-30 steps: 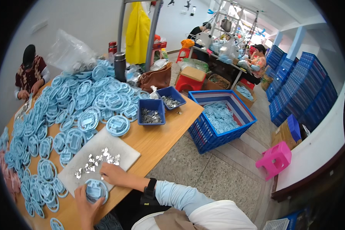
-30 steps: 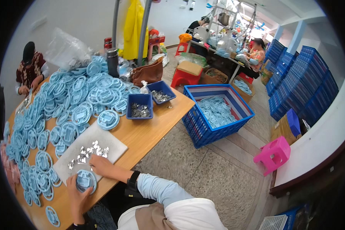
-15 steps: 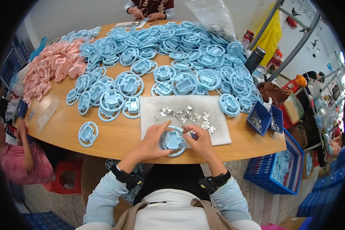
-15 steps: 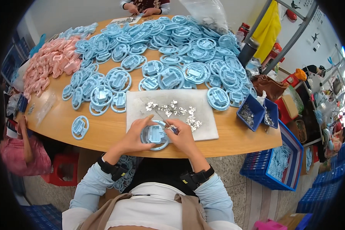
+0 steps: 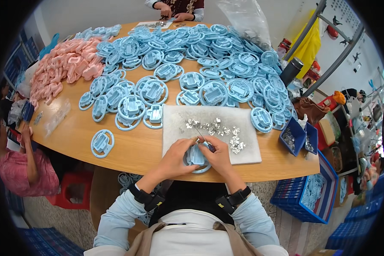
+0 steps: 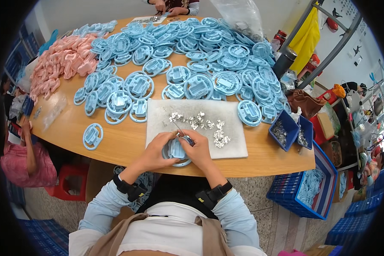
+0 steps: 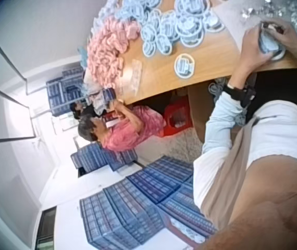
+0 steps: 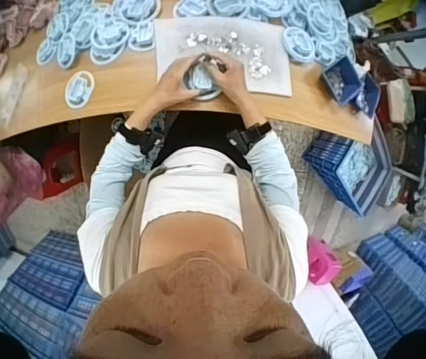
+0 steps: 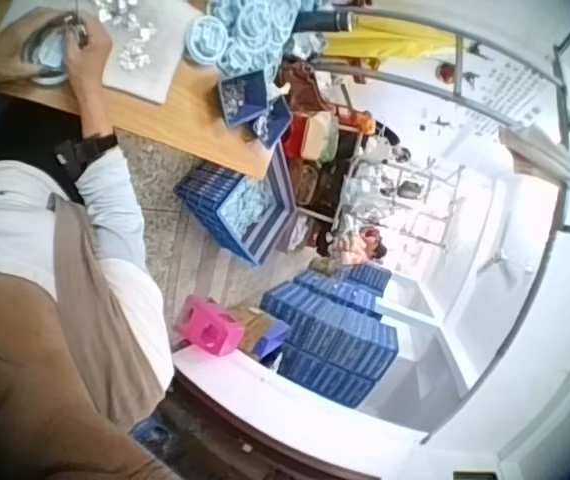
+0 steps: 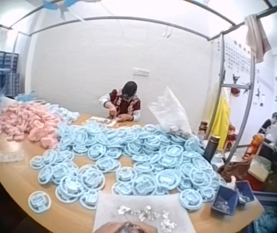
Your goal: Manually assembling plastic components by inserting metal clips into plastic housings.
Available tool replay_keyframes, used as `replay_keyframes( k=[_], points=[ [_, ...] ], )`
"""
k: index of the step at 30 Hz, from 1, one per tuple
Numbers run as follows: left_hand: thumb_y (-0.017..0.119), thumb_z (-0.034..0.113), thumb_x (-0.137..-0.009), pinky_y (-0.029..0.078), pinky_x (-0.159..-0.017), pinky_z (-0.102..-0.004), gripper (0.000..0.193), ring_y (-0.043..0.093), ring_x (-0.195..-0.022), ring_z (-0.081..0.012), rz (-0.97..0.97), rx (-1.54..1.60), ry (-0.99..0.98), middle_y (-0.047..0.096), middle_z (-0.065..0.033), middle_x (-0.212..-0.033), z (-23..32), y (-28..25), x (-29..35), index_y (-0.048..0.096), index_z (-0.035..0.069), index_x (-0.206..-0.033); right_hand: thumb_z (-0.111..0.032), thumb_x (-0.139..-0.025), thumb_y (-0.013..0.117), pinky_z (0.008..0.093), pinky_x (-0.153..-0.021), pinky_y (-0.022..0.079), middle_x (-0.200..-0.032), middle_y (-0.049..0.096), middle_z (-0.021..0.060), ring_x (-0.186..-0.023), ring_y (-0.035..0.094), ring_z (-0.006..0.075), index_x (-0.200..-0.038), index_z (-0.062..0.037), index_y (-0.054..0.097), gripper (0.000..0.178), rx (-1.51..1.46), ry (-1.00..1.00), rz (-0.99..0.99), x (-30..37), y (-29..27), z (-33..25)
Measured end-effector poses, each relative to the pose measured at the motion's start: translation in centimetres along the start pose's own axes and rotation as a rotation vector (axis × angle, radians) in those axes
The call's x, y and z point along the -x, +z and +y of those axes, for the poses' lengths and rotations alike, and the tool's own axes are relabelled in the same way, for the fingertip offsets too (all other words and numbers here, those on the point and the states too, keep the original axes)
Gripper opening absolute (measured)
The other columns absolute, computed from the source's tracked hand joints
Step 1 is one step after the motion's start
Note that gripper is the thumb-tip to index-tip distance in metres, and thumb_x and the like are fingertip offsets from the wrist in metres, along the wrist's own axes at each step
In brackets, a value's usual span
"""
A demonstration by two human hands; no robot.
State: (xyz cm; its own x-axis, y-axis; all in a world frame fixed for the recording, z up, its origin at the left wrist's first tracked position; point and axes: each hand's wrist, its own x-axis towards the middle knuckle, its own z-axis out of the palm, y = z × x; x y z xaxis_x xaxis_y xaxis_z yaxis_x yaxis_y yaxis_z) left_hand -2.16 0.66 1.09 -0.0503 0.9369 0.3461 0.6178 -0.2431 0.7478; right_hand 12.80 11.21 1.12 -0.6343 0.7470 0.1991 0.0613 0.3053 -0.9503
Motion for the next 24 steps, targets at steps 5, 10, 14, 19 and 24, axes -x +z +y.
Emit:
replay_keyframes(
  k=[5,10,14,19,24],
  points=[
    [0.080,0.022,-0.063,0.040,-0.095,-0.0418,0.070,0.050,-0.110,-0.0349,0.020,-0.107,0.038,0.054,-0.0187,-0.115,-0.2,0.2,0.6,0.050,-0.002,-0.121,-0.001,-0.079,0.064,0.0243,-0.065,0.046,-0.091,0.065,0.0083,-0.076,0.059,0.0121,-0.101,-0.0018,0.066,0.022,0.077,-0.018,0.002,0.4,-0.3,0.0],
    [0.078,0.022,-0.065,0.040,-0.094,-0.0425,0.064,0.050,-0.110,-0.0345,0.044,-0.214,0.112,0.054,-0.0179,-0.116,-0.1,0.5,0.8,0.052,-0.002,-0.118,-0.002,-0.078,0.065,0.0286,-0.068,0.048,-0.091,0.064,0.0108,-0.077,0.062,0.0216,-0.095,-0.0012,0.067,0.018,0.172,-0.137,0.017,0.6,0.0,0.3],
    [0.077,0.023,-0.065,0.039,-0.095,-0.0421,0.063,0.050,-0.110,-0.0336,0.041,-0.295,0.140,0.054,-0.0168,-0.116,0.4,0.5,0.7,0.053,-0.003,-0.117,-0.003,-0.078,0.065,0.0299,-0.068,0.049,-0.093,0.062,0.0105,-0.077,0.062,0.0236,-0.094,-0.0018,0.067,0.017,0.281,-0.136,0.070,1.0,0.2,0.1],
    [0.075,0.025,-0.066,0.039,-0.094,-0.0419,0.063,0.050,-0.109,-0.0328,0.050,-0.374,0.185,0.054,-0.0161,-0.116,0.3,0.6,0.7,0.053,-0.002,-0.118,-0.004,-0.077,0.065,0.0305,-0.068,0.049,-0.096,0.061,0.0110,-0.079,0.062,0.0235,-0.095,-0.0021,0.068,0.018,0.314,-0.167,0.112,1.8,0.9,0.4],
    [0.075,0.025,-0.065,0.039,-0.093,-0.0418,0.063,0.051,-0.108,-0.0327,0.045,-0.391,0.184,0.055,-0.0158,-0.115,0.7,0.3,0.6,0.053,-0.002,-0.118,-0.006,-0.077,0.066,0.0302,-0.067,0.048,-0.095,0.061,0.0110,-0.078,0.062,0.0235,-0.096,-0.0028,0.068,0.019,0.238,-0.101,0.102,1.6,0.7,0.3]
  ],
)
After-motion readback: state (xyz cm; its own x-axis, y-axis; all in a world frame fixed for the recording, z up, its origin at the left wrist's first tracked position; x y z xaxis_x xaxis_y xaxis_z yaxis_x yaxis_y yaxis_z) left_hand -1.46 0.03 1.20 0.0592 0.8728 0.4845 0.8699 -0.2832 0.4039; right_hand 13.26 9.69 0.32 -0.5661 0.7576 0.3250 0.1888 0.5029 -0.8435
